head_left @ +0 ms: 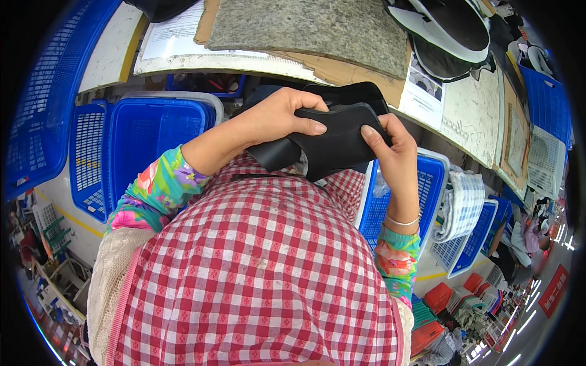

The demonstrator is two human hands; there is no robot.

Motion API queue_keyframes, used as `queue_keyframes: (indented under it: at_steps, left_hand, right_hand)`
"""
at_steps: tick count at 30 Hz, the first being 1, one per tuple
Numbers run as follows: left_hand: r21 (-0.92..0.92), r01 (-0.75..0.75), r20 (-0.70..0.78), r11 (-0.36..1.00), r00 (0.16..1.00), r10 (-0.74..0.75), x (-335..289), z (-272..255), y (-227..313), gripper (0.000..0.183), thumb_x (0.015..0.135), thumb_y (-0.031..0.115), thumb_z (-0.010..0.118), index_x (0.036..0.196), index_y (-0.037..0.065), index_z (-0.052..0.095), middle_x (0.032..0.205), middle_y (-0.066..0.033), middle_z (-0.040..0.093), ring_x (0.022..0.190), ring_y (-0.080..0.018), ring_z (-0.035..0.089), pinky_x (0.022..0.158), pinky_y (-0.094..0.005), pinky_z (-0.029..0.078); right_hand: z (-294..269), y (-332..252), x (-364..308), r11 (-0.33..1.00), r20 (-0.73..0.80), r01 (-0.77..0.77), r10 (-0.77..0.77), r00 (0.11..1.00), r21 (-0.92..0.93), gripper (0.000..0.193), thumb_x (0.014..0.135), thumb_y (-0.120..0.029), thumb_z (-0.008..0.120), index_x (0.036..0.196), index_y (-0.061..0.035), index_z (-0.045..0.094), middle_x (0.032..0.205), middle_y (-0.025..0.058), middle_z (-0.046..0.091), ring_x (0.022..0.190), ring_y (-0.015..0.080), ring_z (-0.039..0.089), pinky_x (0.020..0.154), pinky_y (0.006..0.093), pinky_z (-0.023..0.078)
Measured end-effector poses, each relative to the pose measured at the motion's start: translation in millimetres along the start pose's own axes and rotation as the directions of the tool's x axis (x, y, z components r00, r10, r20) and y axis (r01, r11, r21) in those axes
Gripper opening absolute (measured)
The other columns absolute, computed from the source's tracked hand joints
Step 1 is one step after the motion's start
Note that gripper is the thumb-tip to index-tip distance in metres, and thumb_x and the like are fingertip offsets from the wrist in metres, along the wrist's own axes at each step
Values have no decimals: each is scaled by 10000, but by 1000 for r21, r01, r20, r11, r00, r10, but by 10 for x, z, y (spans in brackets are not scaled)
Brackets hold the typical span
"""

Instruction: The person repeatedly picks up black shoe components, aligns edges, and presses them together by hand. They turn the parts over, check seams, and place finished pieces on the workbench while handling additional components one at a time.

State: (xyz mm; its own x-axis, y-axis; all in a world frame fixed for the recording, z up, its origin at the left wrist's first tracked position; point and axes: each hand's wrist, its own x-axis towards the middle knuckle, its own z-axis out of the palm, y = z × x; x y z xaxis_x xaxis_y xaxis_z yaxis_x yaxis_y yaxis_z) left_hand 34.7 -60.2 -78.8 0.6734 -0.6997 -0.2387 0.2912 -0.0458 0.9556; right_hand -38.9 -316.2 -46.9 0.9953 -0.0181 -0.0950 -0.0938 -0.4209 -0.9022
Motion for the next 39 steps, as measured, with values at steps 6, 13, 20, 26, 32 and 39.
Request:
queue_keyframes:
  at_steps: [6,13,20,26,32,39]
  left_hand:
    - [-3,89,-33,996,996,-89,19,-15,-34,128,918,84,786,1010,5,745,896,10,718,857,-61,645,798,-251,523]
    - [215,20,-162,976,987,15,-23,-147,-101,190,917,135,809,1074,35,770,854,33,668,800,-49,592,748,-232,482]
    - [78,-112,-135,991,983,121,-71,-110,-135,172,948,151,783,1078,42,754,802,64,616,773,-14,545,710,-212,447]
    - [13,34,-188,999,982,-31,-153,-120,-254,173,956,167,784,911,25,698,759,65,621,671,-1,509,606,-196,394]
    - [265,167,-186,950,975,-120,-83,-186,-7,224,909,177,833,781,56,694,723,60,590,672,-13,476,608,-229,382]
    - [318,-231,200,920,964,173,298,-7,273,388,896,83,789,1262,-5,691,1059,-63,753,989,-114,677,906,-296,541]
  right_hand:
    - [8,68,60,999,20,-40,40,999,35,167,954,-152,779,944,-32,661,763,-31,586,723,55,492,646,238,423]
    - [-52,132,65,991,-34,-67,72,997,116,152,972,-152,763,963,-32,671,784,-60,598,741,34,498,667,218,420]
    - [-43,74,49,999,-91,-24,27,995,39,139,968,-141,761,971,-21,691,783,-40,626,750,34,516,662,214,430]
    - [115,65,28,998,-125,-6,-2,992,-61,178,950,-175,784,973,-25,690,760,-2,636,720,65,539,655,241,460]
    - [35,132,3,994,-44,-106,107,993,35,216,939,-190,803,965,-17,677,777,-10,636,738,59,540,666,250,471]
    - [107,-30,25,996,-18,-31,33,999,80,305,887,-182,853,1026,-10,643,795,54,692,745,107,611,688,287,514]
